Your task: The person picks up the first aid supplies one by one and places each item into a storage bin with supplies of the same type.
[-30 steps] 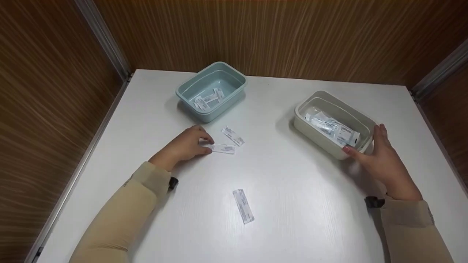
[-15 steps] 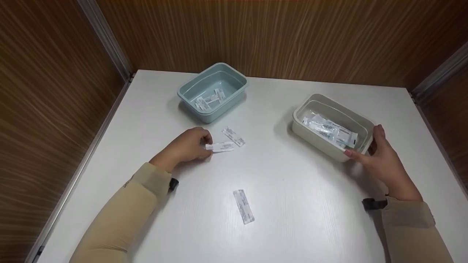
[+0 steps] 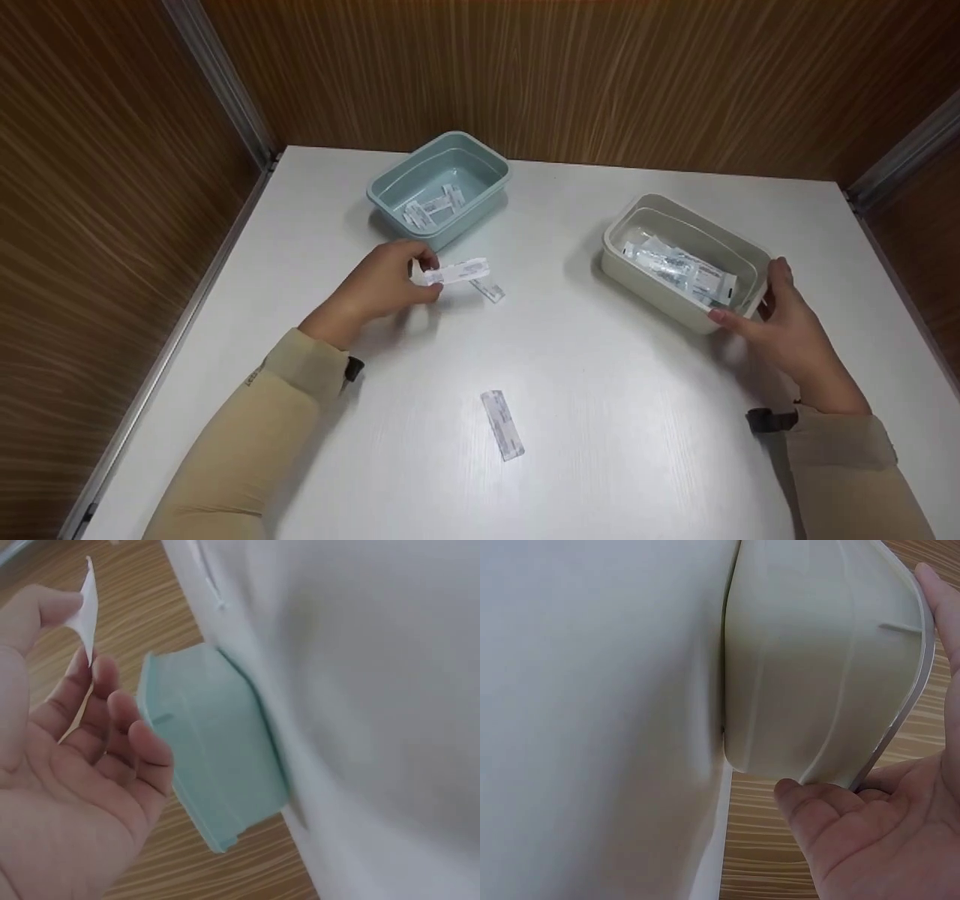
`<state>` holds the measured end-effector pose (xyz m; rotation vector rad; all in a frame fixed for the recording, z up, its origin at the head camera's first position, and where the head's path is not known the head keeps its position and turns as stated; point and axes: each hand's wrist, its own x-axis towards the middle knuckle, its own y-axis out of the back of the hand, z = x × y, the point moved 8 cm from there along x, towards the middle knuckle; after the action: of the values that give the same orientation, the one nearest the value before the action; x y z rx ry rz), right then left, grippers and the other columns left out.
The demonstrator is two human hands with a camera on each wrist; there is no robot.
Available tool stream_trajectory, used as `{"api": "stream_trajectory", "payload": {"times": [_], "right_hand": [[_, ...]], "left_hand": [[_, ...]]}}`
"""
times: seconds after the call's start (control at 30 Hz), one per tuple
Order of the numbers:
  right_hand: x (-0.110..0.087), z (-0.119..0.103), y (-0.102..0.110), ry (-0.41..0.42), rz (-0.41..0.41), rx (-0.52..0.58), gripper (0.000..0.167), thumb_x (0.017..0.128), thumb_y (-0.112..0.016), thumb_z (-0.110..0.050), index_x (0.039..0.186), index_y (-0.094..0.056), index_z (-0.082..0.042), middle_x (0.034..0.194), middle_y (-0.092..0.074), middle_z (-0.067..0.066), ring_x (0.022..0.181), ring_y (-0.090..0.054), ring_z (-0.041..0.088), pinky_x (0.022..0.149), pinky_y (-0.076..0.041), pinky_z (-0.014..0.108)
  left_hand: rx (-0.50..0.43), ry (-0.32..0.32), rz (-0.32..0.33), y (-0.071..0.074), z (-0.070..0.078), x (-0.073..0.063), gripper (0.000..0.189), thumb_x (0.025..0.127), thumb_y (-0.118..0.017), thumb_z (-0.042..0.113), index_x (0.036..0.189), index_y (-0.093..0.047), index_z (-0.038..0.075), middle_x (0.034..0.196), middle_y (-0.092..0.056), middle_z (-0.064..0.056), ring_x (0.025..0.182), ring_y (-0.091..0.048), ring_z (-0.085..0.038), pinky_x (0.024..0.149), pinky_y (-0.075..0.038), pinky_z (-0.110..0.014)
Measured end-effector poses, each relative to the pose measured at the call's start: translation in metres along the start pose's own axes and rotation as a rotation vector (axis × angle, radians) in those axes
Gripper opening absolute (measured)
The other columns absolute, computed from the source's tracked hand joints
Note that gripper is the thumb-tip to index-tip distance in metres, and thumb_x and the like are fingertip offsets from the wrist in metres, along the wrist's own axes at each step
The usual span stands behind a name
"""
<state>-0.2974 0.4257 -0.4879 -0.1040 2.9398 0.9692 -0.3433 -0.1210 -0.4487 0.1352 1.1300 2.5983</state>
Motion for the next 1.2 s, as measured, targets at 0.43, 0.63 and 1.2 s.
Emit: {"api": "stream_trajectory", "payload": {"times": [0.43, 0.63, 1.2], "right_hand": [[-0.001, 0.001, 0.002, -0.012, 0.012, -0.007, 0.129, 0.102, -0.087, -0.037, 0.182, 0.013, -0.017, 0.187, -0.018, 0.029, 0.175, -0.013, 0.049, 0.136, -0.023, 0.021], [-0.001, -0.001, 0.003, 0.017, 0.017, 0.009, 0.123, 0.101, -0.089, -0.032, 0.182, 0.003, -0.018, 0.182, -0.026, 0.026, 0.175, -0.017, 0.047, 0.128, -0.027, 0.008], [-0.002, 0.001, 0.002, 0.005, 0.018, 0.031, 0.128, 0.102, -0.088, -0.029, 0.182, 0.011, -0.02, 0.19, -0.009, 0.022, 0.177, -0.009, 0.043, 0.128, -0.022, 0.005]], "left_hand": [[-0.092, 0.017, 0.229, 0.03, 0.005, 0.029, 0.032, 0.099, -0.084, 0.024, 0.125, -0.072, 0.011, 0.13, -0.068, -0.008, 0.123, -0.062, -0.03, 0.109, -0.055, -0.042], [-0.086, 0.126, 0.289, 0.041, -0.007, 0.045, 0.035, 0.102, -0.081, 0.029, 0.13, -0.07, 0.011, 0.135, -0.065, -0.008, 0.127, -0.059, -0.026, 0.11, -0.057, -0.042], [-0.001, 0.251, 0.377, 0.054, -0.029, 0.072, 0.072, 0.102, -0.084, 0.046, 0.159, -0.06, 0.008, 0.147, -0.061, -0.014, 0.137, -0.061, -0.027, 0.122, -0.055, -0.044]]}}
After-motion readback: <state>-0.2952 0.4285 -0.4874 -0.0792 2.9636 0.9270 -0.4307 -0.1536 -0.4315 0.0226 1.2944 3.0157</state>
